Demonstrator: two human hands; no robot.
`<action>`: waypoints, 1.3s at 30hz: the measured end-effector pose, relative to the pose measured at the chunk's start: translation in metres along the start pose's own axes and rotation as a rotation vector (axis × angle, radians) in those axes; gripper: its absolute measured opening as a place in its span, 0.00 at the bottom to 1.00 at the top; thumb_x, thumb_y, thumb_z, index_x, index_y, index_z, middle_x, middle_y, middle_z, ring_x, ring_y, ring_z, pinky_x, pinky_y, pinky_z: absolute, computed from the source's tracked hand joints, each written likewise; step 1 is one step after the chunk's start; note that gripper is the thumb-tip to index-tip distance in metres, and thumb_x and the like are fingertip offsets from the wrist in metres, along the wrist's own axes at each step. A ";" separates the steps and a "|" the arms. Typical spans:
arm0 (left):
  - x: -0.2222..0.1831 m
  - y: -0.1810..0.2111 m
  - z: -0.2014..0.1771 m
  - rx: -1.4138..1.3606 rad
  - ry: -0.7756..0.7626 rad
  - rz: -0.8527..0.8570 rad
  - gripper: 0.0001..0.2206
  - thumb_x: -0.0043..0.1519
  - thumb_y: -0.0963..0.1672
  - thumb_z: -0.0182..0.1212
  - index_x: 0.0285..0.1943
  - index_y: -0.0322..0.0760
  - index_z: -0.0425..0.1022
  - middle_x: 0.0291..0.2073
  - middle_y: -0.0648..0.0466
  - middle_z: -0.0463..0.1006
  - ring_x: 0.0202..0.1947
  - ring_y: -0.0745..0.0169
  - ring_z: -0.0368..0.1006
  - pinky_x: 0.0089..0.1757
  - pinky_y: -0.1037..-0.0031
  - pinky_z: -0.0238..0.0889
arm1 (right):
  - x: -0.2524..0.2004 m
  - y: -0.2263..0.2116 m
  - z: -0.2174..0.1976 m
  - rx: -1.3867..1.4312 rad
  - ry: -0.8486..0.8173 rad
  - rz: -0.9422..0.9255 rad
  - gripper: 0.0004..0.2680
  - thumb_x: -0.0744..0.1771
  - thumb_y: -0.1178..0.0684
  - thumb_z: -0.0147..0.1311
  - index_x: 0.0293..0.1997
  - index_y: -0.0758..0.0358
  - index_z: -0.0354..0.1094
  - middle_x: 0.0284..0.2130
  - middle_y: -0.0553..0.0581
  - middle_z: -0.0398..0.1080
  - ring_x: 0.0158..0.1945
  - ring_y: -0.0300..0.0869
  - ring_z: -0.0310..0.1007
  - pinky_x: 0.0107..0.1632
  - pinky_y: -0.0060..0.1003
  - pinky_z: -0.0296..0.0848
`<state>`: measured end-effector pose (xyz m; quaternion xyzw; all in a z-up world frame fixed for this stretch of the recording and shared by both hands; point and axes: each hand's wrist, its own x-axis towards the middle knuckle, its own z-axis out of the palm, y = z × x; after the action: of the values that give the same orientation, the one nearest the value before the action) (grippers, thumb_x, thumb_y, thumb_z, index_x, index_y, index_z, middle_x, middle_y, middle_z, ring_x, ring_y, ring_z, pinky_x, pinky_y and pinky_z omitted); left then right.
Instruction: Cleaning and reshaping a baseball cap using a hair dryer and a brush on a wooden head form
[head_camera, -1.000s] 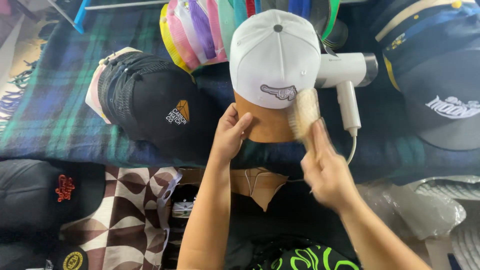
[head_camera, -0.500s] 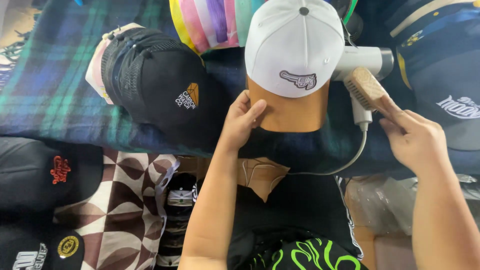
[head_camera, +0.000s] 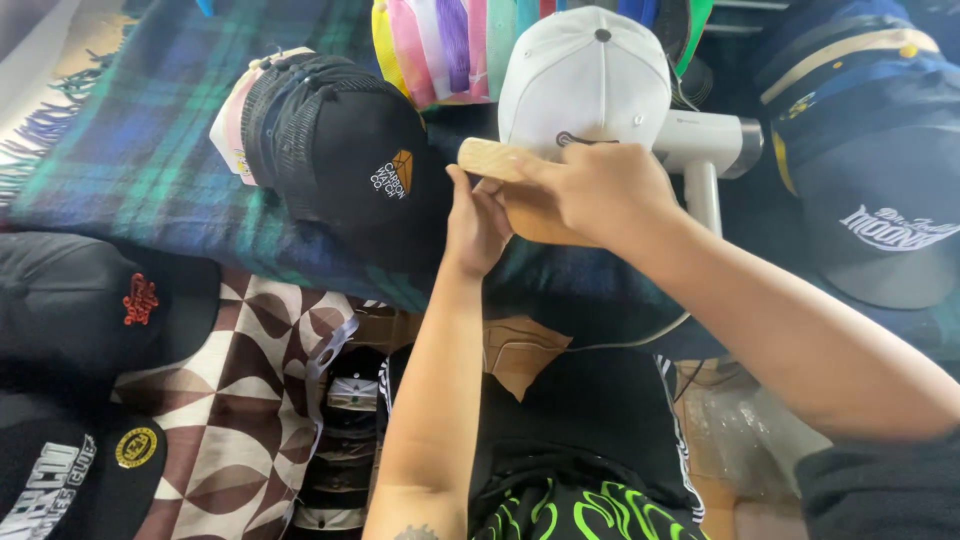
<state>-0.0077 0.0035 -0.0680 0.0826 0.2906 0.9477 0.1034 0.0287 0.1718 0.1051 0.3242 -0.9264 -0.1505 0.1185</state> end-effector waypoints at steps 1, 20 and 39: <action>0.003 -0.002 -0.008 0.000 -0.005 0.009 0.44 0.62 0.68 0.27 0.68 0.40 0.71 0.57 0.48 0.80 0.59 0.50 0.75 0.49 0.63 0.70 | 0.001 -0.002 0.008 -0.007 0.006 -0.003 0.25 0.66 0.53 0.47 0.69 0.18 0.56 0.23 0.50 0.68 0.25 0.50 0.73 0.20 0.47 0.65; -0.001 -0.015 0.012 -0.267 0.128 0.129 0.41 0.65 0.68 0.33 0.57 0.35 0.74 0.41 0.47 0.83 0.37 0.51 0.83 0.36 0.66 0.79 | -0.170 0.170 0.042 -0.464 0.331 -0.141 0.15 0.67 0.46 0.52 0.60 0.26 0.68 0.30 0.44 0.61 0.30 0.36 0.67 0.38 0.29 0.72; 0.016 -0.026 -0.024 -0.284 0.070 0.097 0.49 0.58 0.72 0.20 0.45 0.33 0.77 0.34 0.46 0.81 0.32 0.45 0.83 0.34 0.59 0.79 | 0.043 -0.035 0.014 -0.226 0.457 -0.128 0.10 0.61 0.42 0.54 0.45 0.35 0.73 0.19 0.49 0.67 0.22 0.47 0.73 0.24 0.47 0.69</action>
<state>-0.0241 0.0157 -0.1013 0.0479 0.1526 0.9854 0.0580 0.0111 0.1213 0.0850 0.3926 -0.8304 -0.1829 0.3504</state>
